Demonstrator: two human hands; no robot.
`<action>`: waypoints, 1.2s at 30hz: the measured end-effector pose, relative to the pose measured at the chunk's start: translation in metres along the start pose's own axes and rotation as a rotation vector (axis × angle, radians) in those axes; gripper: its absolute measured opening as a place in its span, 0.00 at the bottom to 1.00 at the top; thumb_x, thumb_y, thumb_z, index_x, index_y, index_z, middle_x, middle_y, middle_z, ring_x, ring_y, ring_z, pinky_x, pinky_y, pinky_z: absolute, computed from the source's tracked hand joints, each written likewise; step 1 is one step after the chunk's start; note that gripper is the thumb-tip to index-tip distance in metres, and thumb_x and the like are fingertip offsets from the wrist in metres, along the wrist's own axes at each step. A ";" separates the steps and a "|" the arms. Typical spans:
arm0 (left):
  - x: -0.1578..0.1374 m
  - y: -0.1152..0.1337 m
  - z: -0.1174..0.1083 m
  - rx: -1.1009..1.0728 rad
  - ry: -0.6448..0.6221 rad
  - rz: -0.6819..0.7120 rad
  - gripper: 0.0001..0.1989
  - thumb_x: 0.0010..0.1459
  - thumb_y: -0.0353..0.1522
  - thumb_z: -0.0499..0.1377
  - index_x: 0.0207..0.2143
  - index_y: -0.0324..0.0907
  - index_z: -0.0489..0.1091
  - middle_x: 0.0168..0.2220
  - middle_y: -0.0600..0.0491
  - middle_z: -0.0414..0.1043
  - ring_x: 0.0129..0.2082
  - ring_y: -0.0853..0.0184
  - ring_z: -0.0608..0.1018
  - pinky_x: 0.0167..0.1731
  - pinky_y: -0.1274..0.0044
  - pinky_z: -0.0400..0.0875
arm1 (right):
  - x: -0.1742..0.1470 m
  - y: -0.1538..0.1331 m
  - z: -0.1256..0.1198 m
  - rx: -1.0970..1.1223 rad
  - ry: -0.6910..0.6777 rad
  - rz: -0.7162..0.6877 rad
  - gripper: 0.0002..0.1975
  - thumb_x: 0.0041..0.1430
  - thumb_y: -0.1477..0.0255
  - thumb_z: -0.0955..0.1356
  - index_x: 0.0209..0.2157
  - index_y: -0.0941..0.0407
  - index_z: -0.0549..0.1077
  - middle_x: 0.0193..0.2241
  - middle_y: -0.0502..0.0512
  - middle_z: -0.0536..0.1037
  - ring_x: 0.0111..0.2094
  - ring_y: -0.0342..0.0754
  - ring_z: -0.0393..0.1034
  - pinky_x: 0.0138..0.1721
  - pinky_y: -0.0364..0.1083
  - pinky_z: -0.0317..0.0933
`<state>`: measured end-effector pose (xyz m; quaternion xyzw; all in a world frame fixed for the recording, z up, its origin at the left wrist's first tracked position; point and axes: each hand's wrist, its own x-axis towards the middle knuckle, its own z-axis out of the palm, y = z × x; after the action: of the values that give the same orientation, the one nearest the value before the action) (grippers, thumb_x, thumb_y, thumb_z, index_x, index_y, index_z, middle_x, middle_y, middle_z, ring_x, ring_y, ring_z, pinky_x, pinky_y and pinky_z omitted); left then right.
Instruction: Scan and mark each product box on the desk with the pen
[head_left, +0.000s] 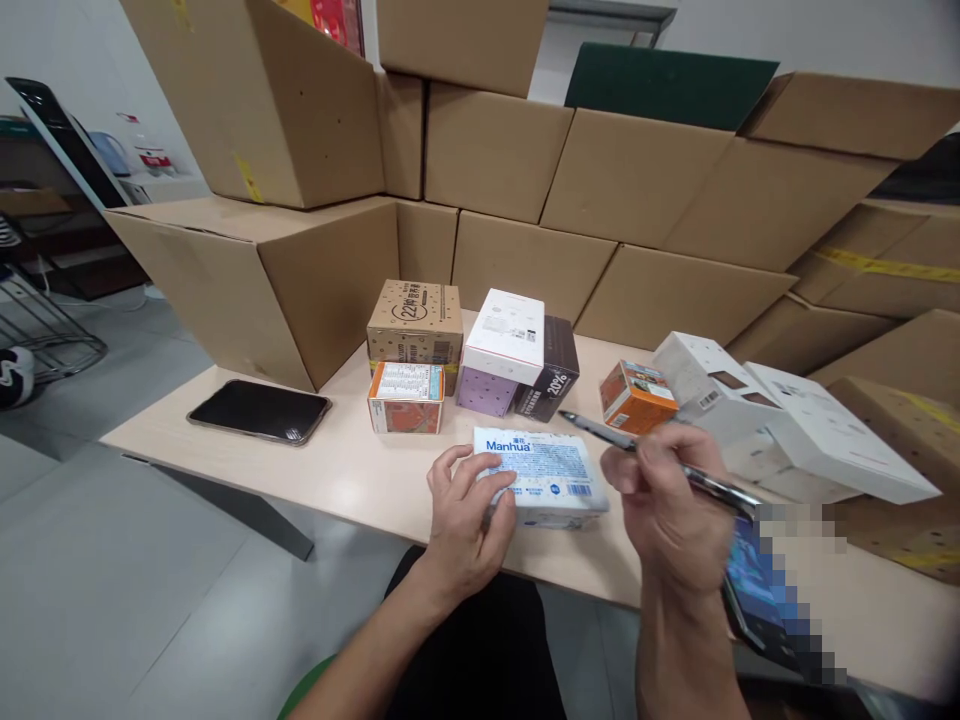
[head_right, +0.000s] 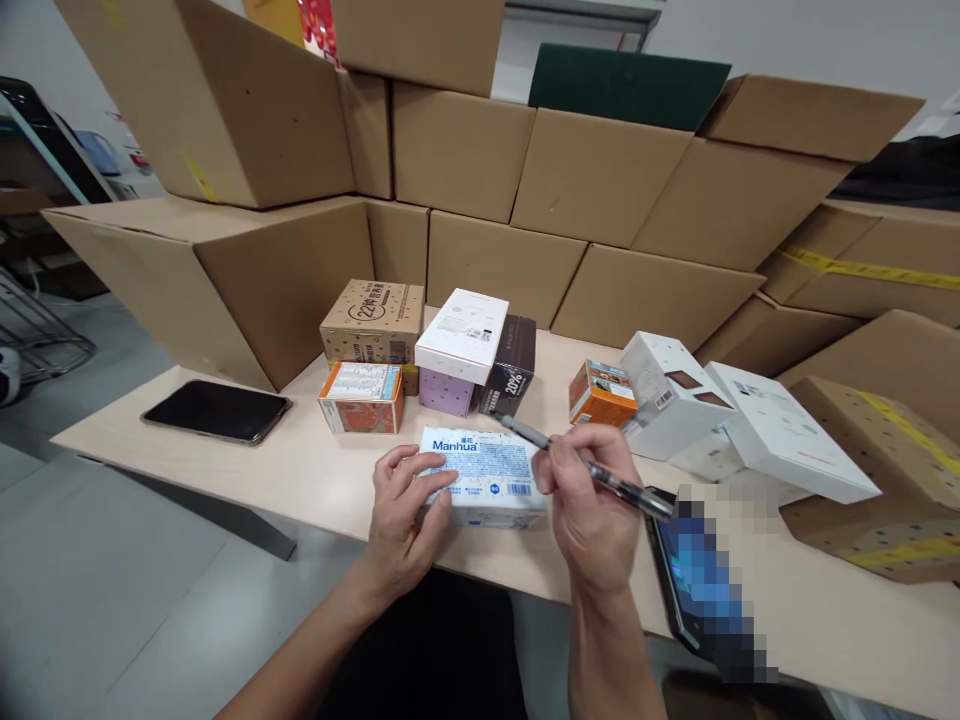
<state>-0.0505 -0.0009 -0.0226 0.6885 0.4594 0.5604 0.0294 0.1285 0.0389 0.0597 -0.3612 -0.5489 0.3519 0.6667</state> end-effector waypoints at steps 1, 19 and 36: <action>-0.001 0.000 0.001 0.013 0.000 0.001 0.14 0.59 0.26 0.58 0.46 0.49 0.73 0.46 0.49 0.77 0.52 0.56 0.73 0.58 0.57 0.61 | 0.003 0.002 0.008 -0.009 -0.017 0.043 0.08 0.59 0.64 0.67 0.32 0.50 0.64 0.16 0.42 0.64 0.19 0.42 0.61 0.26 0.45 0.59; 0.000 0.008 0.002 0.069 0.025 0.037 0.10 0.60 0.25 0.56 0.43 0.43 0.71 0.46 0.48 0.75 0.53 0.57 0.73 0.52 0.63 0.65 | -0.001 0.030 0.034 -0.343 -0.391 0.189 0.12 0.62 0.61 0.67 0.30 0.54 0.70 0.22 0.46 0.73 0.23 0.40 0.64 0.27 0.40 0.59; 0.002 0.003 0.003 -0.054 0.010 0.062 0.12 0.59 0.23 0.56 0.45 0.41 0.70 0.45 0.46 0.72 0.52 0.58 0.70 0.54 0.62 0.70 | 0.000 0.023 0.040 -0.518 -0.426 0.083 0.10 0.63 0.67 0.65 0.27 0.55 0.69 0.22 0.44 0.71 0.23 0.39 0.64 0.28 0.39 0.58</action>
<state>-0.0465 0.0002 -0.0210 0.6985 0.4228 0.5767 0.0283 0.0875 0.0534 0.0454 -0.4590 -0.7317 0.2952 0.4084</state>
